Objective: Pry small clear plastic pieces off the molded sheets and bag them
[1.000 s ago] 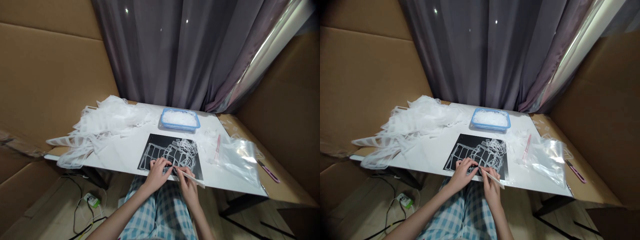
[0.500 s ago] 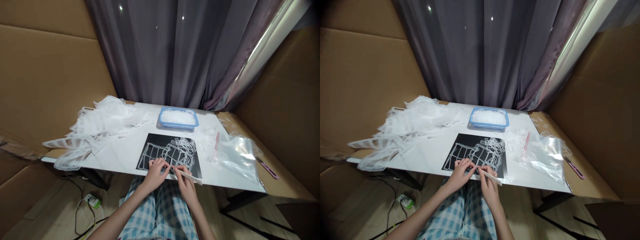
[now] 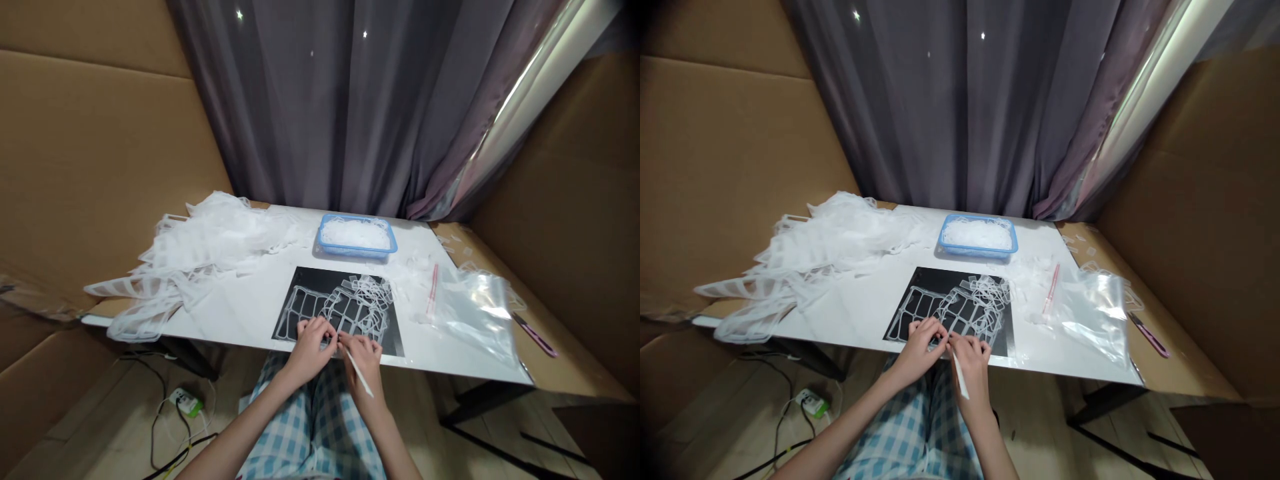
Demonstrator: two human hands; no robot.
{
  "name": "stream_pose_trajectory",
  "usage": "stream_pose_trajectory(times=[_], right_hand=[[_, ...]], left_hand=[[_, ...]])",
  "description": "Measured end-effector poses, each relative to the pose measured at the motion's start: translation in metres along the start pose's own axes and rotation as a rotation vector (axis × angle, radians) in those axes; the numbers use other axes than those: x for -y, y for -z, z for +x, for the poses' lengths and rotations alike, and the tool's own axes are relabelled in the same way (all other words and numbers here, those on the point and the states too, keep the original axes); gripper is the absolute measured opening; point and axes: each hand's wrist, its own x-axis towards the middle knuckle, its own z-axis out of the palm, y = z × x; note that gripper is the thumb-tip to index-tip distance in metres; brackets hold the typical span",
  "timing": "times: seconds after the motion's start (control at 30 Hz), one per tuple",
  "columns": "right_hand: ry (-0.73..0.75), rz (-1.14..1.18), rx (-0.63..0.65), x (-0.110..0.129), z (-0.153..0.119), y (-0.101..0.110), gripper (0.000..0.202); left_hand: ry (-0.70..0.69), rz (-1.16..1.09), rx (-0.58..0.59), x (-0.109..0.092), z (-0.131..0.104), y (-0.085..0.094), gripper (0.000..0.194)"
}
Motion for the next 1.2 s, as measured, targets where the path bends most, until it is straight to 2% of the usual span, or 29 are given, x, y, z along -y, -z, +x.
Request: stream_pose_trajectory(times=[0.27, 0.43, 0.6, 0.67, 0.77, 0.9, 0.97, 1.07, 1.13, 1.2], right_hand=[[-0.010, -0.083, -0.089, -0.013, 0.005, 0.010, 0.023], [-0.120, -0.107, -0.248, -0.035, 0.018, 0.040, 0.030], [-0.266, -0.234, -0.467, -0.071, 0.035, 0.075, 0.041], [-0.327, -0.215, -0.489, -0.082, 0.040, 0.084, 0.042], [-0.382, -0.045, -0.391, -0.085, 0.044, 0.086, 0.038], [-0.363, 0.151, -0.326, -0.067, 0.042, 0.074, 0.033], [-0.342, 0.225, -0.271, -0.054, 0.038, 0.065, 0.031], [-0.271, 0.331, -0.069, -0.037, 0.031, 0.052, 0.029], [-0.194, 0.324, 0.019, -0.031, 0.027, 0.045, 0.026], [-0.129, 0.253, 0.043, -0.029, 0.024, 0.041, 0.024]], left_hand=[[0.027, -0.065, -0.011, -0.001, -0.001, 0.003, 0.009], [0.072, -0.074, -0.046, -0.001, 0.000, 0.005, 0.009], [0.080, -0.058, -0.077, 0.003, 0.001, 0.001, 0.008], [0.074, -0.053, -0.086, 0.004, 0.000, -0.001, 0.008], [0.054, -0.061, -0.090, 0.002, 0.000, -0.002, 0.009], [0.072, -0.092, -0.080, -0.002, 0.002, -0.001, 0.008], [0.075, -0.031, -0.132, -0.005, 0.005, 0.000, 0.015], [0.026, 0.102, -0.236, -0.011, 0.013, 0.004, 0.012], [-0.025, 0.132, -0.200, -0.014, 0.022, 0.004, 0.009], [-0.033, 0.118, -0.095, -0.016, 0.031, 0.001, 0.011]])
